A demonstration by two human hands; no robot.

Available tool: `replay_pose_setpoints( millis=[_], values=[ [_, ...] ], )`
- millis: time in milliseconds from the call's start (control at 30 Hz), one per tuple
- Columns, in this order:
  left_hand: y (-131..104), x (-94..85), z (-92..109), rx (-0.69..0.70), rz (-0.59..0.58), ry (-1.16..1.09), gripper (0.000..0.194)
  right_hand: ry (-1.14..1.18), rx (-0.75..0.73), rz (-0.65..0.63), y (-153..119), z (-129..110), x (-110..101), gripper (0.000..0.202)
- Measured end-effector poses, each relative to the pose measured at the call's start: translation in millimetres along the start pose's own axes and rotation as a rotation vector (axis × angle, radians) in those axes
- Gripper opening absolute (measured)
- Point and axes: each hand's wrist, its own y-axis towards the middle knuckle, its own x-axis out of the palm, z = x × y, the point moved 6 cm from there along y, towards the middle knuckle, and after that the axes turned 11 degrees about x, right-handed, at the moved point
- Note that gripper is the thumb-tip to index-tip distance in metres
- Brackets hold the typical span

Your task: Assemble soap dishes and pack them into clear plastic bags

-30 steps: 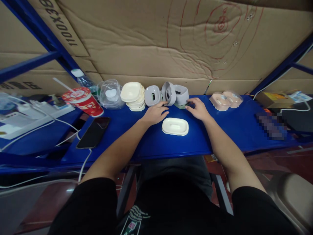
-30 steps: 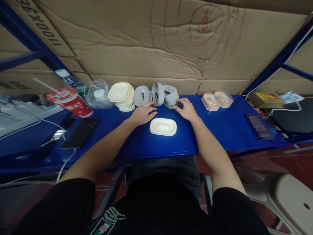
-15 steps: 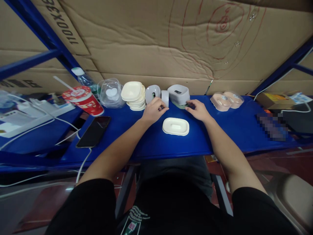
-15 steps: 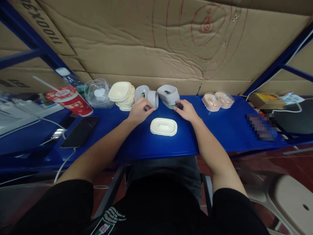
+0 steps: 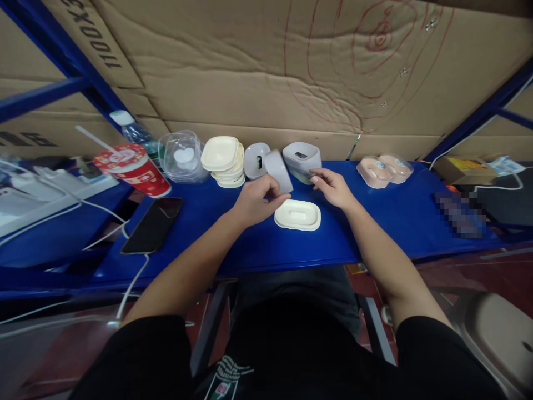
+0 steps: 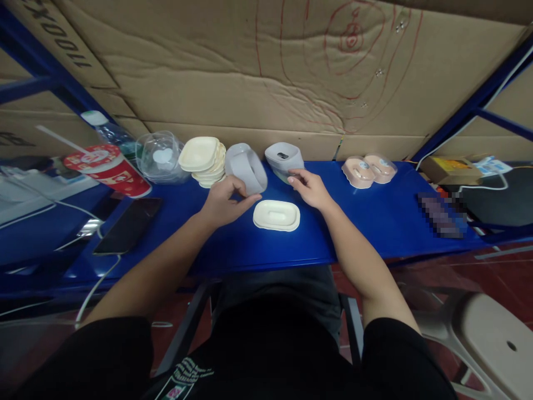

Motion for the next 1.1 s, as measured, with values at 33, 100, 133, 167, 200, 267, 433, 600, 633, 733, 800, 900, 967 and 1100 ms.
replay_pose_setpoints(
  millis=[33,100,133,167,200,267,433,600,633,733,800,900,967,1100],
  values=[
    [0.8,2.4,6.3,0.018,-0.017,-0.034,0.032,0.01,-0.002,-0.02,-1.2,-2.3,2.4,0.073],
    [0.6,8.3,16.8,0.024,-0.052,-0.092,0.03,0.038,-0.006,-0.062,-3.5,-6.4,7.3,0.077],
    [-0.3,11.6,20.8,0.02,-0.068,-0.119,0.029,0.057,-0.006,-0.085,-4.7,-8.2,10.1,0.079],
    [-1.4,15.0,24.1,0.019,-0.082,-0.146,0.029,0.077,-0.006,-0.111,-5.7,-9.9,13.1,0.08],
    [-2.7,18.7,26.5,0.018,-0.1,-0.173,0.029,0.096,-0.005,-0.139,-6.8,-11.7,16.5,0.081],
    [-5.5,25.6,27.8,0.009,-0.144,-0.218,0.029,0.132,-0.006,-0.199,-8.2,-14.9,23.1,0.082],
    [-5.9,26.4,14.8,-0.071,-0.176,-0.265,0.029,0.198,0.044,-0.111,-4.0,-12.4,16.9,0.074],
    [-4.2,16.4,-12.8,-0.25,-0.064,-0.368,0.042,0.212,0.137,-0.01,-1.7,-4.0,-1.0,0.068],
    [-6.1,16.8,-20.5,-0.329,-0.047,-0.4,0.043,0.223,0.152,-0.01,-2.4,-3.8,-2.4,0.07],
    [-13.8,20.4,-38.2,-0.55,-0.058,-0.45,0.042,0.212,0.202,-0.037,-5.2,-4.1,-2.0,0.08],
    [-17.6,22.6,-42.8,-0.642,-0.126,-0.44,0.04,0.171,0.229,-0.081,-7.1,-4.5,0.3,0.077],
    [-21.4,24.5,-43.3,-0.731,-0.261,-0.399,0.038,0.1,0.247,-0.151,-9.3,-4.4,2.0,0.066],
    [-23.4,26.1,-42.1,-0.763,-0.354,-0.358,0.037,0.061,0.262,-0.196,-10.4,-3.7,1.7,0.062],
    [-27.5,29.4,-39.9,-0.801,-0.523,-0.255,0.035,-0.004,0.311,-0.294,-13.7,-2.7,1.2,0.057]
  ],
)
